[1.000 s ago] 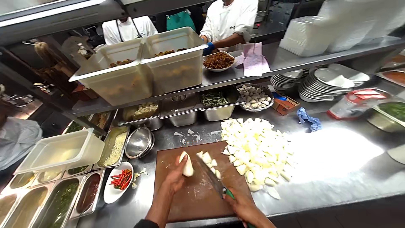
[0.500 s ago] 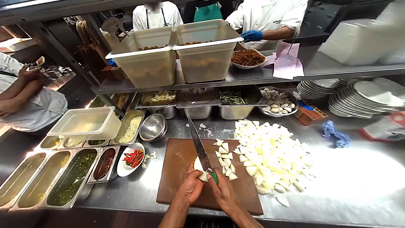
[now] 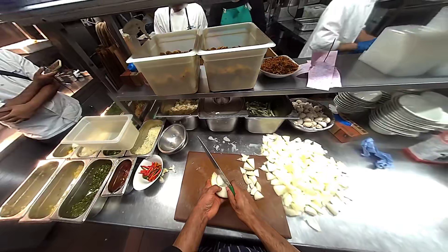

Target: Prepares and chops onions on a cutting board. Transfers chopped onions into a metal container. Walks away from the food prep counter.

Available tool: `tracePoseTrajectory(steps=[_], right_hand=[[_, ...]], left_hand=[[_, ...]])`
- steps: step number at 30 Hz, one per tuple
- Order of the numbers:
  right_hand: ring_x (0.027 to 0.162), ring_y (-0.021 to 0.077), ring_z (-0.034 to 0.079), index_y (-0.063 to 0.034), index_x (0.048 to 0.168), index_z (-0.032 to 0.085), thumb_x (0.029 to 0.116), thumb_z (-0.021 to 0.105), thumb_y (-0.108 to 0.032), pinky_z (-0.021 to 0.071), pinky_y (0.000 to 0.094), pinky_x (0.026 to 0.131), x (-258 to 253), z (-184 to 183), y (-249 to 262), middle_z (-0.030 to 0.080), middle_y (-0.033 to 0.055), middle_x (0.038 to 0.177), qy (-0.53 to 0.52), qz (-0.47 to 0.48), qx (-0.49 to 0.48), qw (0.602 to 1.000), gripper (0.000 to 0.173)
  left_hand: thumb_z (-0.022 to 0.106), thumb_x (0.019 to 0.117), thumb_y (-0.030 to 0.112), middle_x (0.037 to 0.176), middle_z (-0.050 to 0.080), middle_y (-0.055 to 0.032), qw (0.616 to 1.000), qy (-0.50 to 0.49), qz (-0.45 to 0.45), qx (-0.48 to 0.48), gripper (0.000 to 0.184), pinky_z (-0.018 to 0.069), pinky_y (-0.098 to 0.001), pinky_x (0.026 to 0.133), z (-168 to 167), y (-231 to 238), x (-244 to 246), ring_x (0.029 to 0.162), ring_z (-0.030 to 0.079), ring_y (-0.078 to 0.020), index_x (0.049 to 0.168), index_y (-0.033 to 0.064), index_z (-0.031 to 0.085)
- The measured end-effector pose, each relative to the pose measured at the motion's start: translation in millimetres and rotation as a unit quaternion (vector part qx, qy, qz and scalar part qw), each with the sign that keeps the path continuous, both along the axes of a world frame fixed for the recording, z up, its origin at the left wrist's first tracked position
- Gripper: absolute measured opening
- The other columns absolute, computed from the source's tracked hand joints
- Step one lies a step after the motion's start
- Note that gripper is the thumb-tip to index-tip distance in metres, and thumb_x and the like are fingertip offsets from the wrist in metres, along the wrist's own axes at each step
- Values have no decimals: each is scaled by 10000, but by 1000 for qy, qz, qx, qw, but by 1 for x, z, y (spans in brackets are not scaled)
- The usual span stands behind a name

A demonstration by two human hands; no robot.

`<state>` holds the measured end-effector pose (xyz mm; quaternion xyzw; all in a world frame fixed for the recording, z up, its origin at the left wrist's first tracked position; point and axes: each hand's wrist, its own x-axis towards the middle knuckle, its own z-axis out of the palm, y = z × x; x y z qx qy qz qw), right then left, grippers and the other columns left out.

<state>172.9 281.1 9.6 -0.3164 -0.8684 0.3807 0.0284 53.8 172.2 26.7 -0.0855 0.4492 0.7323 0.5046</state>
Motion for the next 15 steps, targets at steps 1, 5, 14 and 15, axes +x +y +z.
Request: tracePoseTrajectory(steps=[1, 5, 14, 15], right_hand=[[803, 298, 717, -95, 1228, 596, 1060, 404, -451, 579, 507, 742, -1, -5, 8, 698, 120, 850, -17, -7, -4, 1000, 438], [789, 288, 700, -86, 1256, 578, 1063, 417, -444, 573, 497, 749, -2, -17, 30, 681, 117, 850, -14, -30, -36, 999, 438], [746, 286, 654, -86, 1183, 600, 1042, 489, -462, 545, 506, 702, 50, 0, 6, 637, 130, 857, -62, 33, -166, 984, 416], [772, 290, 648, -87, 1186, 601, 1042, 491, -458, 536, 511, 727, 54, 0, 2, 636, 132, 870, -68, 34, -174, 982, 413]], left_hand=[[508, 909, -82, 1328, 584, -266, 1000, 0, -1, -5, 679, 588, -582, 867, -1, 0, -2, 1118, 657, -417, 1523, 85, 271], [476, 928, -85, 1313, 559, -241, 1000, -2, -7, -25, 688, 571, -601, 868, -14, 0, -14, 1107, 639, -411, 1538, 116, 227], [580, 978, 134, 1293, 651, -155, 877, 418, -136, -192, 423, 528, -430, 1039, -50, -22, -42, 1204, 632, -239, 1379, 11, 522], [597, 962, 125, 1277, 652, -149, 865, 427, -156, -211, 411, 528, -431, 1032, -51, -27, -43, 1192, 631, -237, 1356, 17, 547]])
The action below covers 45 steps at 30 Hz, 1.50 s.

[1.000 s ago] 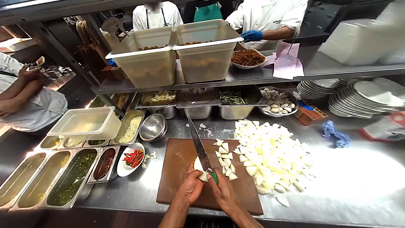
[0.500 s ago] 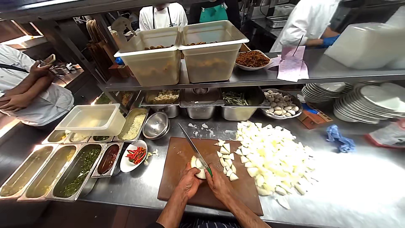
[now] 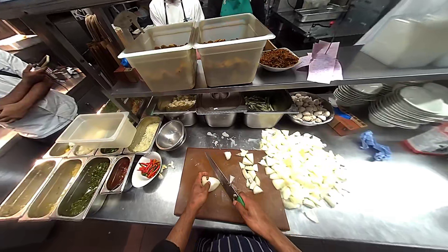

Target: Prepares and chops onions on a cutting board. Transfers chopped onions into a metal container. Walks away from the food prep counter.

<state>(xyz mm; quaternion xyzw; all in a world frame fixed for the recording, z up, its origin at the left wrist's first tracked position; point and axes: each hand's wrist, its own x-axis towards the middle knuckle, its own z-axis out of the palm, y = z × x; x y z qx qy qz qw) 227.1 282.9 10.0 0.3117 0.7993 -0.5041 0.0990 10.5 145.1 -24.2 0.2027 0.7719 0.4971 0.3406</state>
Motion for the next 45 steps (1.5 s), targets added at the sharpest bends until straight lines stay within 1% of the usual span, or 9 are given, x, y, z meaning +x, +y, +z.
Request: tracePoseTrajectory(steps=[7, 17, 23, 25, 28, 31, 33, 35, 45], right_hand=[[405, 172, 457, -116, 1153, 517, 1058, 530, -427, 460, 338, 376, -4, -6, -18, 457, 30, 608, 92, -207, -288, 931, 325], [436, 203, 528, -90, 1201, 536, 1059, 493, -406, 508, 383, 421, -32, -5, -18, 533, 55, 638, 132, -208, -166, 955, 349], [375, 91, 383, -100, 1104, 518, 1117, 387, -373, 399, 251, 341, -41, 8, -21, 409, -19, 578, 188, -356, -497, 769, 303], [374, 75, 385, -118, 1069, 525, 1115, 383, -391, 391, 231, 340, -43, 6, -8, 401, -36, 572, 179, -362, -536, 742, 312], [406, 125, 409, -96, 1149, 512, 1107, 448, -368, 423, 286, 363, -43, 0, 5, 422, 5, 615, 144, -302, -392, 857, 282], [571, 231, 596, -85, 1209, 559, 1052, 499, -439, 539, 415, 535, -27, 2, 15, 583, 90, 744, 41, -103, -64, 992, 392], [799, 314, 690, -101, 1194, 592, 1040, 465, -469, 560, 527, 731, -15, 12, 9, 671, 130, 860, -22, 19, 106, 994, 419], [875, 347, 718, -123, 1202, 587, 1048, 428, -456, 567, 553, 767, -5, 19, -3, 703, 139, 895, -65, 74, 180, 979, 400], [989, 395, 717, -118, 1320, 512, 1069, 393, -376, 568, 574, 808, 1, 57, -19, 713, 184, 1005, -186, 147, 172, 956, 379]], left_hand=[[776, 808, 51, 1182, 687, -121, 996, -77, 46, 23, 463, 606, -427, 901, 2, -11, 20, 1077, 683, -228, 1236, 44, 599], [750, 839, 4, 1180, 715, -100, 991, -13, 32, 128, 476, 621, -389, 908, 25, -9, 45, 1058, 712, -209, 1278, 19, 566], [771, 839, 48, 1145, 704, -121, 991, -79, 56, 90, 433, 609, -402, 900, 29, -5, 43, 1041, 699, -222, 1237, 17, 605], [778, 861, 48, 1134, 701, -173, 979, -174, 85, 71, 424, 636, -446, 837, 27, -8, 45, 989, 721, -281, 1239, -9, 594], [770, 886, 36, 1112, 694, -223, 973, -189, 116, 60, 367, 647, -477, 807, 24, -2, 39, 951, 733, -322, 1202, -47, 603], [720, 883, 161, 1257, 674, -116, 990, 100, -60, -85, 332, 515, -396, 1056, 22, -2, 25, 1195, 637, -216, 1196, 54, 695], [711, 904, 205, 1309, 646, -127, 961, 193, -143, -139, 335, 480, -421, 1105, 21, -5, 23, 1251, 605, -250, 1219, 93, 715], [722, 904, 249, 1308, 645, -130, 947, 217, -175, -157, 370, 478, -415, 1106, 18, -7, 24, 1248, 605, -255, 1245, 107, 714], [722, 879, 382, 1178, 690, -106, 944, 219, -160, -191, 371, 519, -392, 1041, 22, 1, 33, 1149, 650, -228, 1102, 89, 761]])
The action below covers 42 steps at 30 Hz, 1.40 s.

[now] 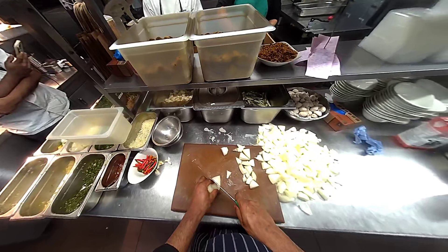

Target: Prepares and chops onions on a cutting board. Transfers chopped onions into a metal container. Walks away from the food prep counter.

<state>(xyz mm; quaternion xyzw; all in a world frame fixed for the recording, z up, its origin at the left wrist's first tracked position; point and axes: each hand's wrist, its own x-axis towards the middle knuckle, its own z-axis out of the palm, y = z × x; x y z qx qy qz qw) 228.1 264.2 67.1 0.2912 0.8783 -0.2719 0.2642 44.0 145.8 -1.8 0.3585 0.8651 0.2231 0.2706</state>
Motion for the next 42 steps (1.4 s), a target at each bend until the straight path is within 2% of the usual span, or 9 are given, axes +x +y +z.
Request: tracePoseTrajectory(steps=[5, 11, 14, 18, 25, 29, 34, 39, 42], right_hand=[[1003, 398, 715, -96, 1321, 520, 1075, 397, -360, 573, 583, 820, -18, -34, -8, 708, 194, 1044, 19, -29, -12, 999, 381], [945, 357, 717, -120, 1325, 535, 1071, 408, -418, 572, 547, 821, -16, -60, 8, 707, 164, 979, 109, -68, -45, 991, 412], [945, 377, 719, -119, 1317, 524, 1079, 385, -416, 567, 562, 811, -14, -20, 2, 709, 171, 958, 74, -9, -26, 997, 406], [1057, 412, 696, -96, 1361, 500, 1078, 410, -355, 559, 585, 861, -28, 29, -5, 699, 212, 1086, -28, 30, -19, 999, 394], [981, 396, 717, -111, 1295, 536, 1078, 384, -384, 572, 585, 815, -30, -51, 4, 710, 188, 1012, 49, 8, -8, 999, 381], [933, 366, 716, -109, 1250, 547, 1075, 391, -411, 567, 556, 806, -20, -38, 6, 700, 161, 944, 91, 12, -24, 995, 383], [1035, 408, 699, -84, 1321, 515, 1075, 411, -344, 562, 583, 845, -26, 16, -7, 698, 206, 1060, -12, 35, -22, 999, 373], [986, 383, 717, -95, 1282, 538, 1075, 394, -385, 573, 569, 825, -26, -55, -4, 709, 180, 1018, 54, 7, -20, 998, 384], [940, 365, 713, -106, 1270, 548, 1074, 403, -418, 567, 558, 811, -19, -63, 4, 698, 166, 960, 100, -8, -49, 994, 396]], left_hand=[[735, 894, 329, 1243, 681, -101, 1000, -13, 3, 21, 382, 500, -369, 1077, -6, -7, 3, 1197, 636, -206, 1198, 98, 742], [706, 872, 69, 1324, 632, -130, 998, -27, -8, 53, 363, 493, -376, 1092, -10, -22, -17, 1253, 598, -236, 1230, 121, 733], [705, 897, 110, 1318, 647, -135, 999, -12, -15, 35, 337, 493, -382, 1093, -6, -22, -25, 1239, 621, -240, 1230, 64, 700], [711, 907, 156, 1258, 674, -142, 999, 13, -24, 33, 249, 500, -382, 1080, -9, -18, -27, 1200, 639, -244, 1131, 53, 749], [679, 930, 229, 1323, 644, -130, 1000, 13, -22, -11, 308, 496, -389, 1089, -12, -26, -17, 1244, 613, -245, 1204, 107, 745], [698, 927, 301, 1313, 636, -148, 997, 10, -43, -63, 446, 512, -410, 1071, -4, -36, -3, 1213, 631, -266, 1335, 121, 683], [688, 922, 448, 1263, 668, -131, 993, 36, -41, -106, 487, 535, -456, 1030, -2, -16, 9, 1177, 658, -285, 1250, 87, 691], [716, 907, 434, 1296, 654, -115, 997, 52, -9, -62, 465, 521, -423, 1052, -15, -21, 13, 1211, 635, -268, 1259, 130, 709], [701, 923, 300, 1399, 573, -140, 1000, 26, 3, 0, 363, 515, -390, 1073, -18, -37, 9, 1257, 597, -256, 1248, 139, 725]])
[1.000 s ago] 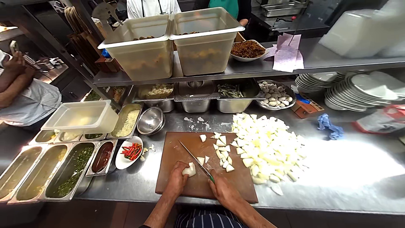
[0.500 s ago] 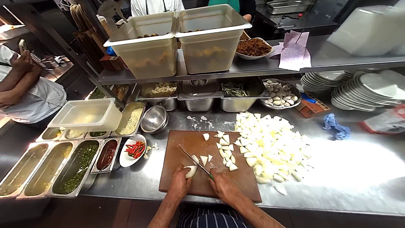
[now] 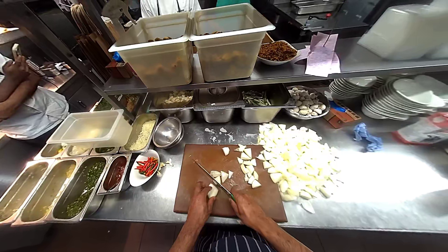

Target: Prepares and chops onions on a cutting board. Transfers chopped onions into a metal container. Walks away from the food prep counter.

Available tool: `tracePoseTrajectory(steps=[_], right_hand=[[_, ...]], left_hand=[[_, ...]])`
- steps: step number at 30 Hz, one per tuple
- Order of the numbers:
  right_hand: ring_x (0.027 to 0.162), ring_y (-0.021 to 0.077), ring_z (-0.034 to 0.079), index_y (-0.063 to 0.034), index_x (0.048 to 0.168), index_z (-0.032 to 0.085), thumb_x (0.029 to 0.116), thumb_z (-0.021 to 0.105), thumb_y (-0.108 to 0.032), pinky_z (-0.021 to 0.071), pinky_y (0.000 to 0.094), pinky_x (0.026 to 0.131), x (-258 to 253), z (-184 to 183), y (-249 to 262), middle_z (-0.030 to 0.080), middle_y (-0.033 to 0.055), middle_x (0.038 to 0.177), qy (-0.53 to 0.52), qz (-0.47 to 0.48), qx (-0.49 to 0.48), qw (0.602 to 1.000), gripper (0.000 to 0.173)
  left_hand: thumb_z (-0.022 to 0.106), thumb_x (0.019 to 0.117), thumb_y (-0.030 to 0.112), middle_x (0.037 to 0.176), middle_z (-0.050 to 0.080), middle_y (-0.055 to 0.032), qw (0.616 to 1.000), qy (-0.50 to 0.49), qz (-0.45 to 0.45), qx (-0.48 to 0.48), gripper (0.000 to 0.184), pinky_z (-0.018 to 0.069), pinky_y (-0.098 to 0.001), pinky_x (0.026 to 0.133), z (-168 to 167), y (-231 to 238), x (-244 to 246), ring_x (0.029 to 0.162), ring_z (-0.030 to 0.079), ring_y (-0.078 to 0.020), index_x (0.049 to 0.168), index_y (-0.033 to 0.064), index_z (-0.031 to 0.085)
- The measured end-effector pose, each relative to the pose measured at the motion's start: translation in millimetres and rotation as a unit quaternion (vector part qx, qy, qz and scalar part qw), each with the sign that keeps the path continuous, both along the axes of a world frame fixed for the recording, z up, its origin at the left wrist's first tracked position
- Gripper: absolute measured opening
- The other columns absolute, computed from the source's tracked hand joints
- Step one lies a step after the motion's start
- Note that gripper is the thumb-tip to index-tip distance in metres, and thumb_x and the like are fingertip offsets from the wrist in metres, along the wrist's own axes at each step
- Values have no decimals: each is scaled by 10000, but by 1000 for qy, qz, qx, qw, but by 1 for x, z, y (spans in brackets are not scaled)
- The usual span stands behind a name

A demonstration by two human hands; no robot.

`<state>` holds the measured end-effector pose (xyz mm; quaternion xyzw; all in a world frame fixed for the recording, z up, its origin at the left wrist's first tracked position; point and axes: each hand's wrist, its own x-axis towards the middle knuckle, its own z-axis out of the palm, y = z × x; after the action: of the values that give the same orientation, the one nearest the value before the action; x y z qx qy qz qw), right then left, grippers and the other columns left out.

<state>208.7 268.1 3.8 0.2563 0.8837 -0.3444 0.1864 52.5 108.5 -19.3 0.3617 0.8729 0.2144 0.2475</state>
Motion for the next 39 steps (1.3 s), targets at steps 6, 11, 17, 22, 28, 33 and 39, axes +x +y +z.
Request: tracePoseTrajectory(steps=[6, 11, 17, 22, 28, 33, 39], right_hand=[[1008, 393, 703, -91, 1288, 538, 1074, 409, -377, 561, 579, 836, -4, 63, -1, 699, 193, 1025, -75, 46, 13, 996, 379], [1077, 409, 684, -62, 1307, 520, 1064, 443, -322, 556, 591, 862, -12, 83, -3, 681, 219, 1115, -147, 63, 6, 987, 365], [944, 371, 717, -101, 1258, 545, 1077, 391, -414, 573, 558, 810, -8, -3, -8, 702, 170, 969, -5, 16, 7, 1000, 393], [936, 367, 712, -105, 1270, 540, 1079, 393, -408, 567, 556, 804, 4, 30, -3, 695, 166, 958, -14, 6, -7, 1000, 387], [1021, 403, 699, -78, 1287, 529, 1071, 416, -341, 562, 584, 836, -11, 45, -11, 694, 200, 1043, -94, 60, 1, 994, 359], [890, 347, 707, -103, 1227, 555, 1075, 412, -434, 566, 546, 787, -1, -8, -7, 683, 156, 921, 35, 5, -47, 998, 391], [743, 251, 662, -104, 1205, 619, 1049, 479, -502, 560, 485, 710, 68, 0, 22, 654, 92, 824, 135, -200, -76, 967, 450]], left_hand=[[572, 998, 148, 1266, 670, -112, 998, 6, -60, -9, 275, 487, -388, 1092, 4, 3, -17, 1221, 622, -248, 1206, 122, 750], [568, 995, 142, 1253, 690, -113, 998, 27, -52, 7, 259, 479, -396, 1101, -1, 9, -17, 1222, 632, -253, 1160, 92, 762], [643, 953, 165, 1209, 690, -107, 999, 25, -15, 17, 239, 534, -361, 1027, -3, 4, -7, 1123, 668, -218, 1147, 88, 760], [688, 929, 209, 1256, 663, -121, 1000, -14, 27, -2, 313, 570, -343, 957, 0, 6, 5, 1025, 691, -198, 1194, 46, 726], [711, 932, 282, 1150, 694, -109, 999, 16, 32, 7, 297, 584, -350, 931, -5, 11, 8, 973, 704, -194, 1099, 39, 744], [745, 903, 341, 1138, 723, -80, 998, 49, 30, 41, 331, 554, -380, 993, -11, 2, 6, 1074, 688, -216, 1103, 77, 748], [758, 620, 836, 1661, 295, -201, 981, 139, -118, 58, 1263, 249, -504, 1271, -37, 33, -28, 1555, 258, -352, 1587, 116, 383]])
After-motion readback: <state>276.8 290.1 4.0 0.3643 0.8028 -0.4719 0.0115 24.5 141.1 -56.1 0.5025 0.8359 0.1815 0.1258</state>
